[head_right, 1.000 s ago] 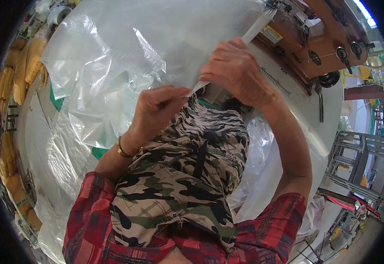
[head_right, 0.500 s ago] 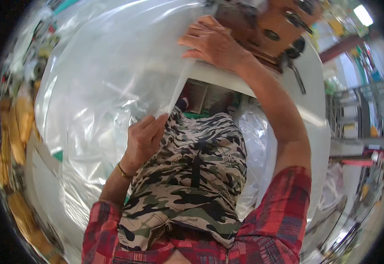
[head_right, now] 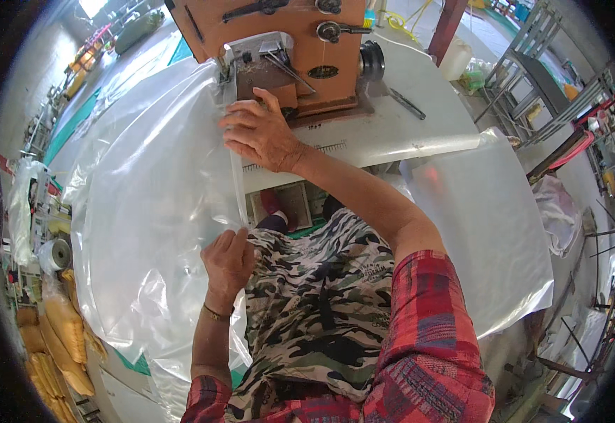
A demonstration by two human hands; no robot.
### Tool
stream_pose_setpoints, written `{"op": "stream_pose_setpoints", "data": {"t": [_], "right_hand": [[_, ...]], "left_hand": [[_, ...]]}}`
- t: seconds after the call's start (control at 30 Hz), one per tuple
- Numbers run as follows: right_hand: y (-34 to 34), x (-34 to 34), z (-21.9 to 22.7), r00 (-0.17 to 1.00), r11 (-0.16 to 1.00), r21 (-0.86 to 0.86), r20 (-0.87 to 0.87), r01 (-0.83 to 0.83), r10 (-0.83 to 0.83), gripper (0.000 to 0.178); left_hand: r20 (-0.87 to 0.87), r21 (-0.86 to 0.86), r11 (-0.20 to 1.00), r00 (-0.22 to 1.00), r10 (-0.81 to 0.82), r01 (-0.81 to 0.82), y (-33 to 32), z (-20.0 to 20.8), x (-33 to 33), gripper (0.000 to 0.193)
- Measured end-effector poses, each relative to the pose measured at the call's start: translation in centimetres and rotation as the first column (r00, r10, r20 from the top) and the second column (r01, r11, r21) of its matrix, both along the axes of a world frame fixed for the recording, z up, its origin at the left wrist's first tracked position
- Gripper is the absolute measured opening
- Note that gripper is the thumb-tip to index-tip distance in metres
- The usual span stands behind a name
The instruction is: Sewing large plastic sheets using an industrial sewing machine.
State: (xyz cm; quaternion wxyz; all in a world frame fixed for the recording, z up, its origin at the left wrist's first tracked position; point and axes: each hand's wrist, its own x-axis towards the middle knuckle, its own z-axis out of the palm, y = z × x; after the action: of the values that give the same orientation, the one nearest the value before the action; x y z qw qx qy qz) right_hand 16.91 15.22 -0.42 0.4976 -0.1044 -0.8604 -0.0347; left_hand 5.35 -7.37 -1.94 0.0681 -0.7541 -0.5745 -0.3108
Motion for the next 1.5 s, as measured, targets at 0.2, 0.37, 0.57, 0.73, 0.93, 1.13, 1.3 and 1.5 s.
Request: {"op": "stream_pose_setpoints", "data": {"t": [0.2,0.37,0.57,0.73,0.93,1.13,1.3,1.5], "right_hand": [[0.2,-0.2,-0.1,0.998,0.999,-0.020,-0.042,0.036,-0.037,0.011],[0.9,-0.5,0.0,0.997,0.997,-0.027,-0.049,0.066,-0.067,0.021],[0.9,-0.7,0.0,0.985,0.983,-0.059,0.003,0.173,-0.173,0.043],[0.9,-1.0,-0.1,0.981,0.976,-0.104,-0.016,0.193,-0.195,0.045],[1.0,-0.4,-0.5,0.977,0.978,-0.081,-0.070,0.195,-0.200,0.046],[0.9,-0.4,-0.3,0.968,0.968,-0.043,-0.025,0.247,-0.248,0.044],[0.8,-0.5,0.1,0.968,0.964,-0.084,0.017,0.251,-0.250,0.052],[0.5,-0.7,0.5,0.972,0.968,-0.097,0.001,0.233,-0.234,0.054]], "left_hand": [[-0.171,-0.023,1.000,0.985,0.008,-0.012,5.7,2.4,-0.7,0.009],[-0.132,0.028,0.999,0.991,0.036,-0.032,9.8,4.3,-1.2,0.004],[-0.136,0.039,0.983,0.973,0.185,-0.182,14.4,5.5,-1.4,0.004],[-0.083,0.036,0.969,0.966,0.245,-0.243,14.4,6.5,-0.8,0.013],[-0.050,-0.038,0.961,0.961,0.271,-0.273,8.7,3.3,1.1,0.030],[-0.035,0.005,0.983,0.982,0.186,-0.186,9.7,3.0,-0.1,0.028],[0.042,0.061,0.983,0.984,0.171,-0.173,11.8,4.1,-0.7,0.025],[0.028,0.108,0.970,0.976,0.217,-0.219,14.5,4.9,-1.3,0.029]]}}
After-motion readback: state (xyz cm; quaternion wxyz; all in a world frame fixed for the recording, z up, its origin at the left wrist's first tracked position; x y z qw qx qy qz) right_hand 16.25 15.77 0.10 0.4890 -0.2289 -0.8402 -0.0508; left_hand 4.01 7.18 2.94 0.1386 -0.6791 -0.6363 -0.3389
